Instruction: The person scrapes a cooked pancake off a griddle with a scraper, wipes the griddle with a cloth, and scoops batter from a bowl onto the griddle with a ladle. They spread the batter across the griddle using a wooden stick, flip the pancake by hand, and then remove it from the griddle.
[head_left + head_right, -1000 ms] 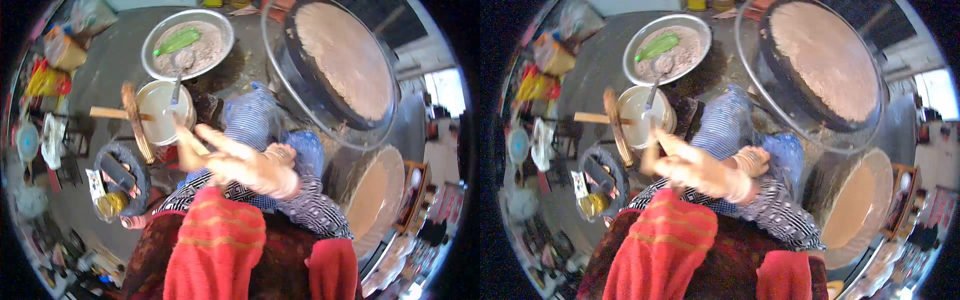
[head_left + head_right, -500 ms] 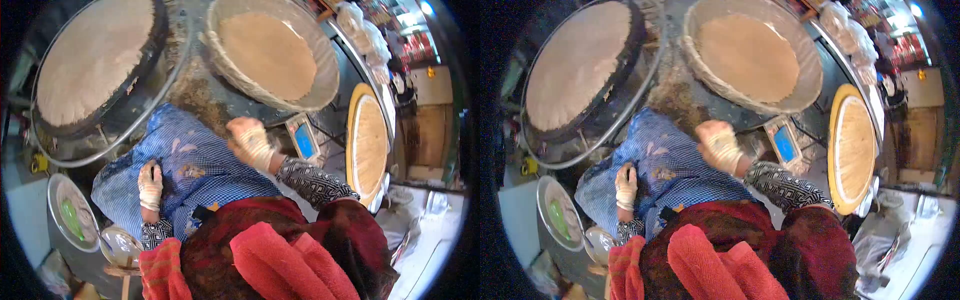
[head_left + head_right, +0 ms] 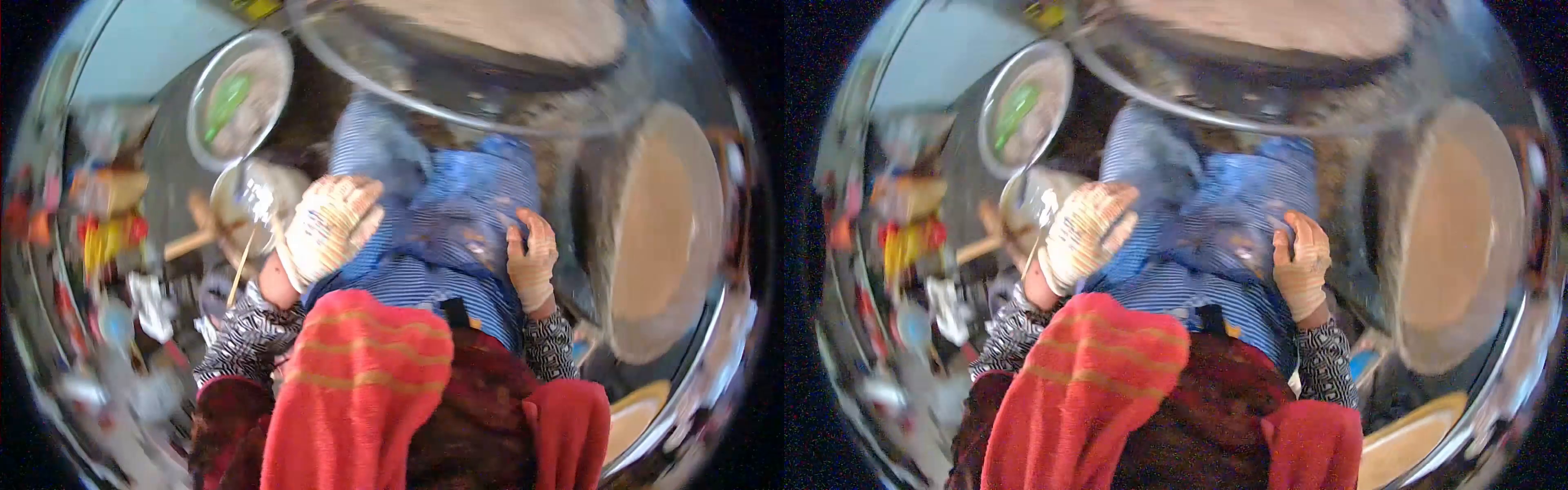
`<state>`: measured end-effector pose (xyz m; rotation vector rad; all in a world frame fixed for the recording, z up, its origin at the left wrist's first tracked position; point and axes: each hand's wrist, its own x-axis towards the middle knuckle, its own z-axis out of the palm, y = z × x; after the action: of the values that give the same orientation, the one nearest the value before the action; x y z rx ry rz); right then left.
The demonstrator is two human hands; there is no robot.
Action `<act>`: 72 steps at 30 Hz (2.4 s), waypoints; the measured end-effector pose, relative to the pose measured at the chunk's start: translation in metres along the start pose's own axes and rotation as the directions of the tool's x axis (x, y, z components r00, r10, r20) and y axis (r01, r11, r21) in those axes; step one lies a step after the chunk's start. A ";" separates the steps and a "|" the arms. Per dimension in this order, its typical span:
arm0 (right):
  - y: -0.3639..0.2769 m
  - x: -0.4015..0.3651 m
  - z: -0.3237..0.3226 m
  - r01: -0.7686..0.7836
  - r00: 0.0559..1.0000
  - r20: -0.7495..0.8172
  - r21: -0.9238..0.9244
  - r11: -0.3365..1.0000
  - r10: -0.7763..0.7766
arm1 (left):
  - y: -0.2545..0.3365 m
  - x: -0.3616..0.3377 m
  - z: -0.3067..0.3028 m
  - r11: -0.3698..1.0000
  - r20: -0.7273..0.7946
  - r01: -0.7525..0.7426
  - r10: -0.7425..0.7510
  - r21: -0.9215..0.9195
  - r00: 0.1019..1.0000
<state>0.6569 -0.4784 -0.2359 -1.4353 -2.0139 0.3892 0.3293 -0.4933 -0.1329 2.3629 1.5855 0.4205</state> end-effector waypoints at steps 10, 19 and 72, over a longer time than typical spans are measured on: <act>-0.201 0.093 0.102 0.221 0.648 0.473 0.633 0.742 -0.596 | -0.060 -0.241 0.002 0.567 -0.276 0.818 -0.804 -0.093 0.526; -0.255 0.084 0.129 0.133 0.378 0.682 0.629 0.766 -0.626 | -0.043 -0.226 0.056 0.595 -0.016 0.706 -0.769 -0.384 0.640; -0.031 0.026 -0.057 -0.621 0.663 0.347 0.749 0.228 0.663 | -0.166 0.151 0.026 0.866 0.103 -0.143 0.106 0.480 0.989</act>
<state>0.6650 -0.4723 -0.1667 -1.4708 -0.7378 1.4509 0.2518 -0.2937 -0.2052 2.8205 1.6614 -0.0608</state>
